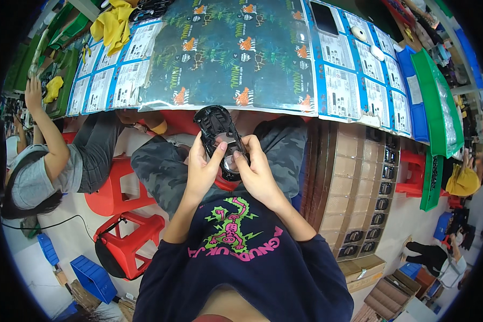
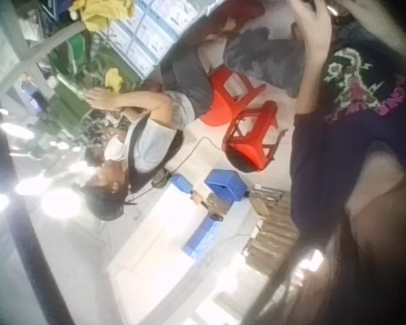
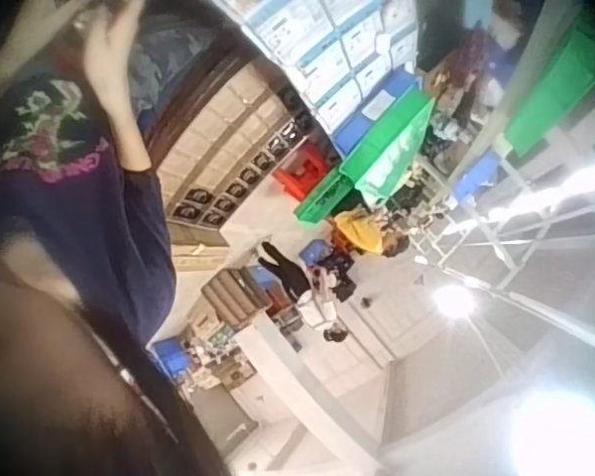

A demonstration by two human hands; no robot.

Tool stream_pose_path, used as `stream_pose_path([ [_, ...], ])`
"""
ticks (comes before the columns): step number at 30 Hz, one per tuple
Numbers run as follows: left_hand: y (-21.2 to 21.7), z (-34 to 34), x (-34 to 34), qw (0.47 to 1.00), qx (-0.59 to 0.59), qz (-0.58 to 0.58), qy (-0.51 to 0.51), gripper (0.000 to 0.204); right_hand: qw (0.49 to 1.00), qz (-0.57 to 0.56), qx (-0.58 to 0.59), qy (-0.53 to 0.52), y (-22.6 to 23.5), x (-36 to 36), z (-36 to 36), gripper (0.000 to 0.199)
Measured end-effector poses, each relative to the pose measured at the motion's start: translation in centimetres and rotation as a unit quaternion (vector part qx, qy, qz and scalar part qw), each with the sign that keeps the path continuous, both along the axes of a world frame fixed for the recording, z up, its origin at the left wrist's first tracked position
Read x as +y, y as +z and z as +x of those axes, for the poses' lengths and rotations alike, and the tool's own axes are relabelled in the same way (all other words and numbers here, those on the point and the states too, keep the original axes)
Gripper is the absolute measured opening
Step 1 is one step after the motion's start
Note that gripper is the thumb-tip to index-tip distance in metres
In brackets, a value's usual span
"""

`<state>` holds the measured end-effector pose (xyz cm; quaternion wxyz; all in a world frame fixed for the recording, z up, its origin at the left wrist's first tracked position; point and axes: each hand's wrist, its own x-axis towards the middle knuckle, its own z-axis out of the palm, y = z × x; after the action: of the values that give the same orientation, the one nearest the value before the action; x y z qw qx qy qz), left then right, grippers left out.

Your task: The person assembles plastic shell components for a computer mouse by hand.

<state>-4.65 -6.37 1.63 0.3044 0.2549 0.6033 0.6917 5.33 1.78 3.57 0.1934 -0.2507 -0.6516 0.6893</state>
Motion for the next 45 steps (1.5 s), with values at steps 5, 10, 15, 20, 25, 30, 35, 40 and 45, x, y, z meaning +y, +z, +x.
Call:
stream_pose_path([
  [5,0.0,0.1,0.1,1.0,-0.002,-0.002,-0.001,0.028,1.0,0.003,-0.004,-0.001,0.1,-0.2,-0.1,0.009],
  [10,0.1,0.4,0.0,1.0,-0.014,0.0,0.003,0.028,1.0,-0.018,-0.017,-0.008,0.0,-0.3,0.1,0.009],
  [15,0.4,0.6,0.1,1.0,0.021,-0.012,0.008,0.027,0.999,0.05,-0.01,-0.01,-0.1,-0.2,0.0,0.009],
  [20,0.6,1.0,0.1,0.999,0.026,-0.013,0.034,0.028,0.996,0.084,-0.015,-0.01,0.2,-0.1,0.0,0.011],
  [25,0.7,0.9,0.0,0.999,0.022,-0.001,0.035,0.03,0.991,0.131,-0.009,-0.016,-0.2,-0.1,-0.1,0.012],
  [30,0.3,0.6,0.3,0.998,0.038,0.024,0.044,0.028,0.994,0.11,-0.007,-0.021,-0.6,-0.2,-0.4,0.012],
  [35,0.4,0.9,0.4,0.998,0.047,-0.001,0.036,0.026,0.99,0.126,0.02,-0.056,-1.0,-0.1,0.3,0.014],
  [40,0.1,1.0,1.3,0.995,0.082,-0.019,0.044,0.024,0.996,0.086,-0.008,0.012,-1.2,1.6,1.0,0.016],
  [45,0.0,-4.5,3.2,0.969,0.202,-0.102,0.1,0.039,0.997,0.022,0.071,0.001,-5.0,4.3,4.9,0.033],
])
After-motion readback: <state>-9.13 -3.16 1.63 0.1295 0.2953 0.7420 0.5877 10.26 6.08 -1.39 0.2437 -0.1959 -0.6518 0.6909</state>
